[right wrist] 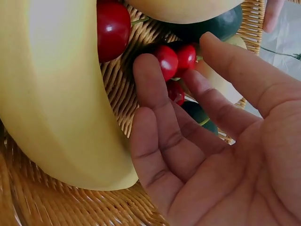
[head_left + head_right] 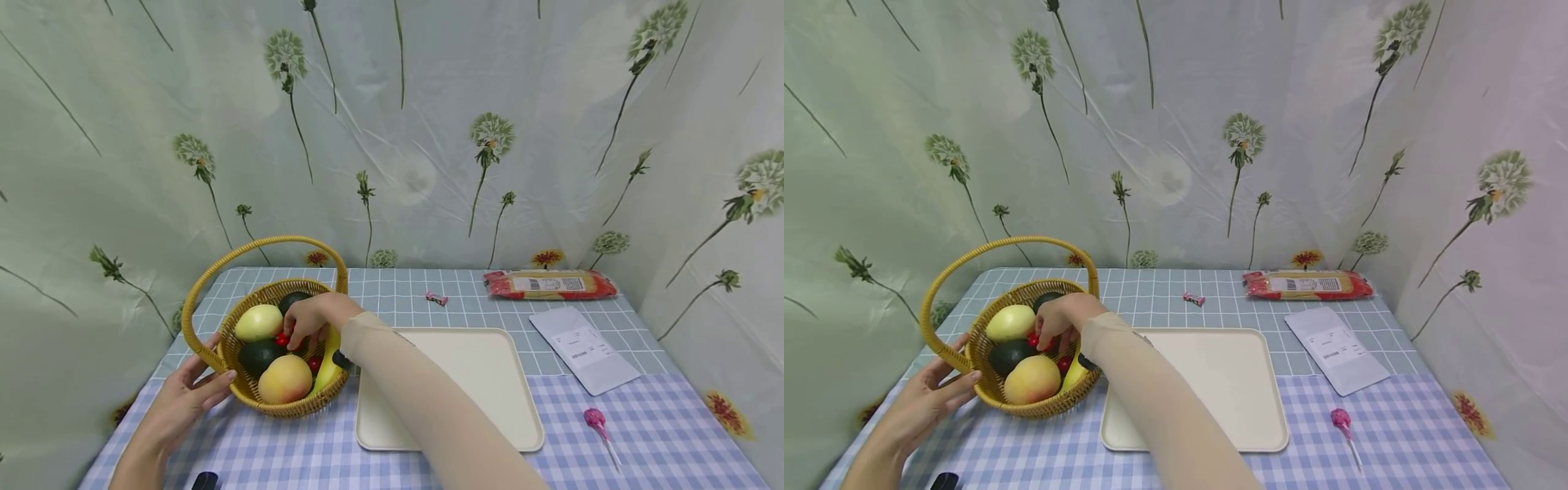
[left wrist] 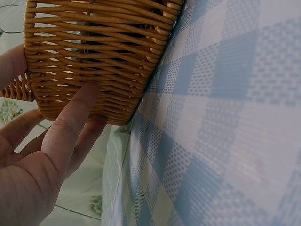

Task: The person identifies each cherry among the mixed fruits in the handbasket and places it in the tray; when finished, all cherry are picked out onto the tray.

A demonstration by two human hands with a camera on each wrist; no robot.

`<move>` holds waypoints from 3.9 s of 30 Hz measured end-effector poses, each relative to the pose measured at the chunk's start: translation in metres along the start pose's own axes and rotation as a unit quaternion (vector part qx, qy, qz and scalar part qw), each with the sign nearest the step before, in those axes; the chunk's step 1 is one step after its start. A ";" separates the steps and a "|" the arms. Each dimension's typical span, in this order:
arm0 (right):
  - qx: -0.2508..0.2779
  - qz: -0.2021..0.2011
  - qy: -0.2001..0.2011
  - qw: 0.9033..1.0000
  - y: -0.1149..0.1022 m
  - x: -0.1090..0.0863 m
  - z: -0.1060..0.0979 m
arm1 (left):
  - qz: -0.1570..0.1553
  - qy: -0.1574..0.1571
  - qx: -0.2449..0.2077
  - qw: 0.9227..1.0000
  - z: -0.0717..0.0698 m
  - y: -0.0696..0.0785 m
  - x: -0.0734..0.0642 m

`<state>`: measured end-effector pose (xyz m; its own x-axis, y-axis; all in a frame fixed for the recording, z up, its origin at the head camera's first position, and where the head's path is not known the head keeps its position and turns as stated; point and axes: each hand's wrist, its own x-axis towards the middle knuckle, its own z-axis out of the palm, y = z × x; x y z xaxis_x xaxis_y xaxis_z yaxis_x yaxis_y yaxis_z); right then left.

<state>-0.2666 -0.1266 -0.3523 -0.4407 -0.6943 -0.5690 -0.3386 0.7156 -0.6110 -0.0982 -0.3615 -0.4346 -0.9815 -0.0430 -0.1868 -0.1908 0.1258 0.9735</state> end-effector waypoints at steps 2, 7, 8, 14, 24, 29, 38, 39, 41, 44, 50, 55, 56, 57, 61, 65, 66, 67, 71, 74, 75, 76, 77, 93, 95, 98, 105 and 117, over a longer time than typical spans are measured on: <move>-0.002 0.006 0.001 1.000 0.001 0.000 -0.001 | 0.000 0.000 -0.004 1.000 0.000 0.001 0.000; 0.001 0.023 0.005 1.000 0.002 0.002 -0.002 | 0.001 0.001 -0.002 1.000 0.000 0.002 0.000; -0.001 0.026 0.006 1.000 0.002 0.002 -0.002 | 0.000 0.002 -0.001 1.000 0.000 0.002 0.000; -0.021 0.031 0.007 0.999 0.000 0.004 0.002 | -0.003 0.004 0.002 1.000 0.000 0.001 -0.001; -0.021 0.024 -0.003 0.999 -0.003 0.004 0.005 | 0.003 0.002 -0.017 1.000 0.001 0.000 0.000; -0.048 0.033 -0.009 0.998 -0.004 0.007 0.008 | 0.002 0.003 -0.016 1.000 0.001 0.000 0.000; -0.105 0.035 0.004 0.994 -0.003 0.013 0.011 | 0.004 0.004 -0.017 1.000 0.001 -0.001 0.000; -0.109 0.032 0.004 0.994 -0.003 0.013 0.011 | 0.004 0.004 -0.017 1.000 0.001 -0.001 0.000; -0.113 0.030 0.003 0.993 -0.003 0.012 0.010 | 0.004 0.003 -0.020 1.000 0.001 -0.001 0.000; -0.112 0.026 0.002 0.993 -0.003 0.010 0.009 | 0.007 0.001 -0.022 1.000 0.001 -0.001 0.001; -0.114 0.006 0.010 0.993 -0.003 0.006 0.005 | 0.014 0.000 -0.025 1.000 0.001 -0.001 0.000; -0.135 -0.013 0.032 0.990 -0.001 0.003 0.001 | 0.014 0.001 -0.024 1.000 0.001 0.000 -0.001; -0.140 -0.019 0.038 0.989 0.000 0.003 0.000 | 0.013 0.001 -0.023 1.000 0.001 0.000 -0.001; -0.145 -0.025 0.045 0.988 0.001 0.002 0.000 | 0.012 0.001 -0.021 1.000 0.001 0.000 -0.001; -0.164 -0.056 0.067 0.983 0.006 0.000 -0.002 | 0.006 0.002 -0.015 1.000 0.002 0.001 -0.001; -0.176 -0.078 0.086 0.977 0.012 -0.001 -0.004 | 0.007 0.003 -0.017 1.000 0.002 0.000 -0.001; -0.178 -0.082 0.090 0.977 0.014 -0.002 -0.005 | 0.009 0.003 -0.019 1.000 0.002 0.000 -0.001; -0.179 -0.085 0.093 0.976 0.015 -0.002 -0.005 | 0.012 0.003 -0.022 1.000 0.002 -0.001 -0.001; -0.166 -0.102 0.092 0.976 0.019 -0.006 -0.006 | 0.022 0.004 -0.028 0.999 0.001 -0.003 -0.001; -0.158 -0.115 0.091 0.977 0.021 -0.011 -0.006 | 0.026 0.006 -0.034 0.999 0.000 -0.005 -0.001; -0.155 -0.119 0.090 0.976 0.022 -0.013 -0.007 | 0.026 0.006 -0.034 0.999 -0.001 -0.005 -0.001; -0.152 -0.124 0.090 0.976 0.023 -0.015 -0.007 | 0.026 0.005 -0.034 0.999 -0.001 -0.005 -0.001; -0.147 -0.128 0.091 0.977 0.024 -0.017 -0.007 | 0.026 0.005 -0.033 0.999 -0.001 -0.005 -0.001; -0.065 -0.200 0.115 0.971 0.069 -0.076 -0.009 | 0.004 0.003 -0.014 1.000 0.001 -0.003 0.001; -0.047 -0.198 0.114 0.972 0.077 -0.084 -0.009 | 0.002 0.003 -0.016 1.000 0.001 -0.004 0.001; -0.031 -0.192 0.122 0.973 0.093 -0.094 -0.008 | 0.000 0.003 -0.017 1.000 0.000 -0.005 0.001; -0.010 -0.175 0.142 0.974 0.128 -0.112 -0.007 | -0.002 0.002 -0.023 1.000 0.000 -0.006 0.001; 0.013 -0.151 0.175 0.973 0.178 -0.137 0.000 | 0.005 0.005 -0.028 1.000 0.001 -0.005 0.001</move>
<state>-0.2666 0.0961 -0.3835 -0.5824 -0.8003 -0.1426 -0.4767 0.4783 -0.7376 -0.0977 -0.3615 -0.4401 -0.9830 -0.0526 -0.1757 -0.1792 0.0710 0.9812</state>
